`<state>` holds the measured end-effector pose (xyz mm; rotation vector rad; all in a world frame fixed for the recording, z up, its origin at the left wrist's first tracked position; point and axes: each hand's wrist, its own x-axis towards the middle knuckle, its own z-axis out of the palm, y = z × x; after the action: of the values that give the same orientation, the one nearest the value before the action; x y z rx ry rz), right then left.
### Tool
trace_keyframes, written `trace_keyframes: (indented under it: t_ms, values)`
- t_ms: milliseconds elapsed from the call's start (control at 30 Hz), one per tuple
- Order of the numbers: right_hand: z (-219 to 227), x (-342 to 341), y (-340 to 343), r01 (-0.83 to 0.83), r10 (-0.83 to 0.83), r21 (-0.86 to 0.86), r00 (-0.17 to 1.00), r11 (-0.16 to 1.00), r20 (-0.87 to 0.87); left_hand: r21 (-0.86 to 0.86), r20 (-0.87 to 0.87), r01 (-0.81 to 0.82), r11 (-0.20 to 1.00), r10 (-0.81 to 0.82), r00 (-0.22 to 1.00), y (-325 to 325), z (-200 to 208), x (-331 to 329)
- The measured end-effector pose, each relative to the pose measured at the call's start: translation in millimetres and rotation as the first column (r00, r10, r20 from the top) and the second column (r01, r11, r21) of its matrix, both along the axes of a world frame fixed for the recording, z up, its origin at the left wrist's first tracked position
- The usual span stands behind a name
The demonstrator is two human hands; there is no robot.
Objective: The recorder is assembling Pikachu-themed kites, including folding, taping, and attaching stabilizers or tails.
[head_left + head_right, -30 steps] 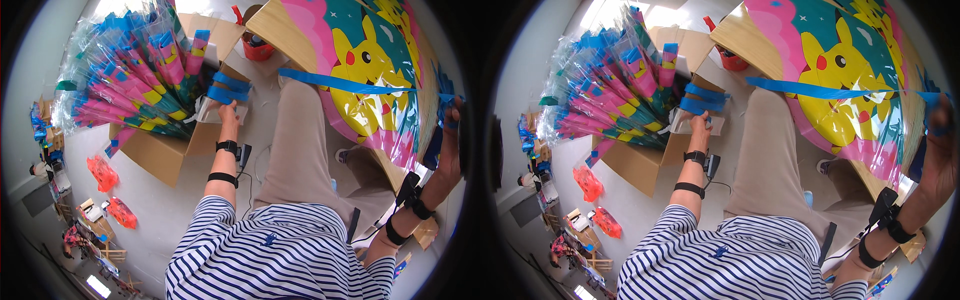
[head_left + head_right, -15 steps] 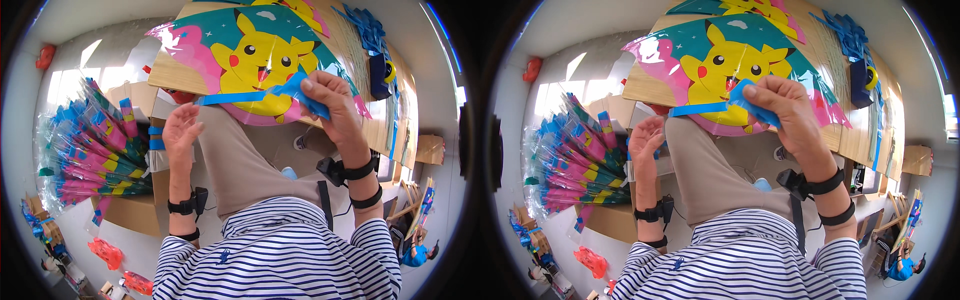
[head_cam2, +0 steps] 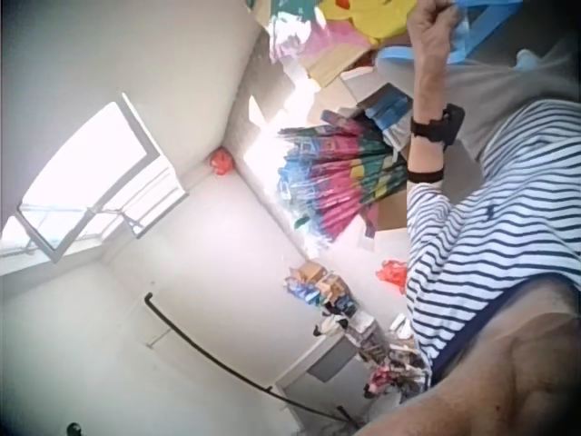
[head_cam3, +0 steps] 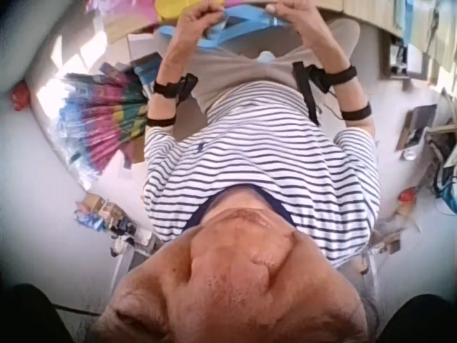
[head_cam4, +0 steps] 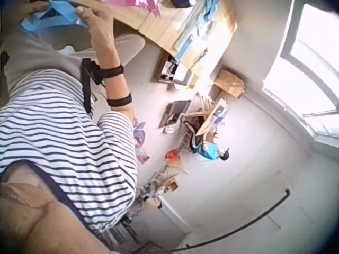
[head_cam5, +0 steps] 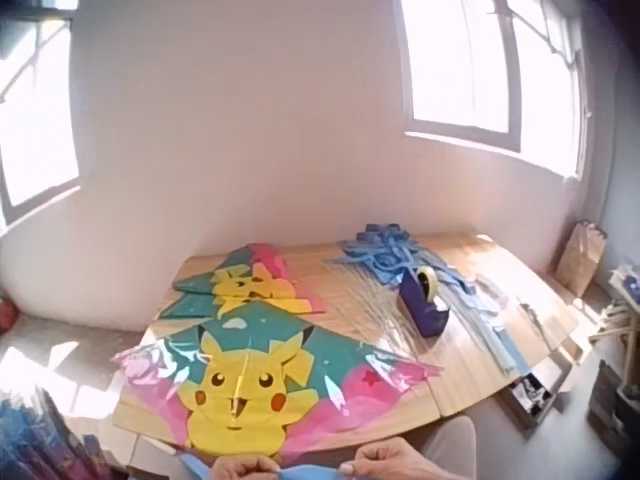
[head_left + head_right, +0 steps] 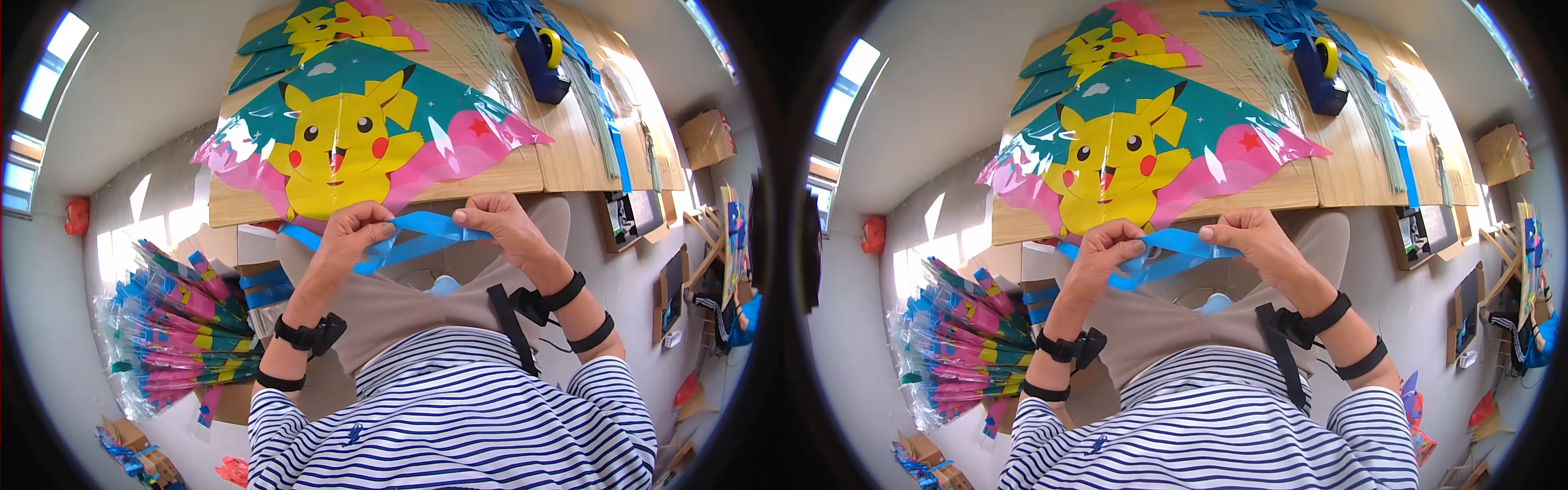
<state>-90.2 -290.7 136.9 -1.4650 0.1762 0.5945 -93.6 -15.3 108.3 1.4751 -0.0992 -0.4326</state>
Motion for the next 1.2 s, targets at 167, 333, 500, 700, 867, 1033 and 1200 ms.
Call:
trace_keyframes:
  t_ms: [167, 333, 500, 700, 867, 1033, 1200]
  values:
    - [-27.5, -13.5, -96.0, 0.343, -0.339, 0.091, 0.939, 0.935, -0.063, 0.049, -0.095, -0.299, 0.953, 0.302, 0.948, 23.6, -0.6, 84.6]
    - [-76.1, -56.4, -223.2, 0.68, -0.682, -0.066, 0.731, 0.731, -0.021, -0.08, 0.046, -0.601, 0.795, 0.605, 0.795, 66.3, 59.0, 228.2]
    - [-103.0, -119.5, -289.1, 0.844, -0.881, -0.271, 0.473, 0.463, -0.034, -0.075, 0.424, -0.68, 0.73, 0.64, 0.64, 112.2, 111.8, 345.1]
    - [-124.0, -150.6, -290.3, 0.875, -0.917, -0.277, 0.393, 0.397, -0.074, 0.46, 0.475, -0.592, 0.662, 0.38, 0.794, 93.1, 45.9, 358.1]
    - [-113.7, -115.8, -267.8, 0.772, -0.795, -0.425, 0.582, 0.473, 0.172, 0.795, 0.47, -0.44, 0.418, 0.037, 0.882, 53.5, -42.6, 277.6]
    - [-86.5, -33.6, -195.7, 0.599, -0.153, -0.719, 0.795, 0.353, 0.588, 0.786, 0.575, -0.44, 0.433, -0.252, 0.779, 20.1, -91.8, 179.3]
    - [-108.9, 45.8, -145.7, 0.468, 0.188, -0.853, 0.839, 0.231, 0.511, 0.871, 0.473, -0.397, 0.288, -0.282, 0.835, 4.1, -105.0, 130.0]
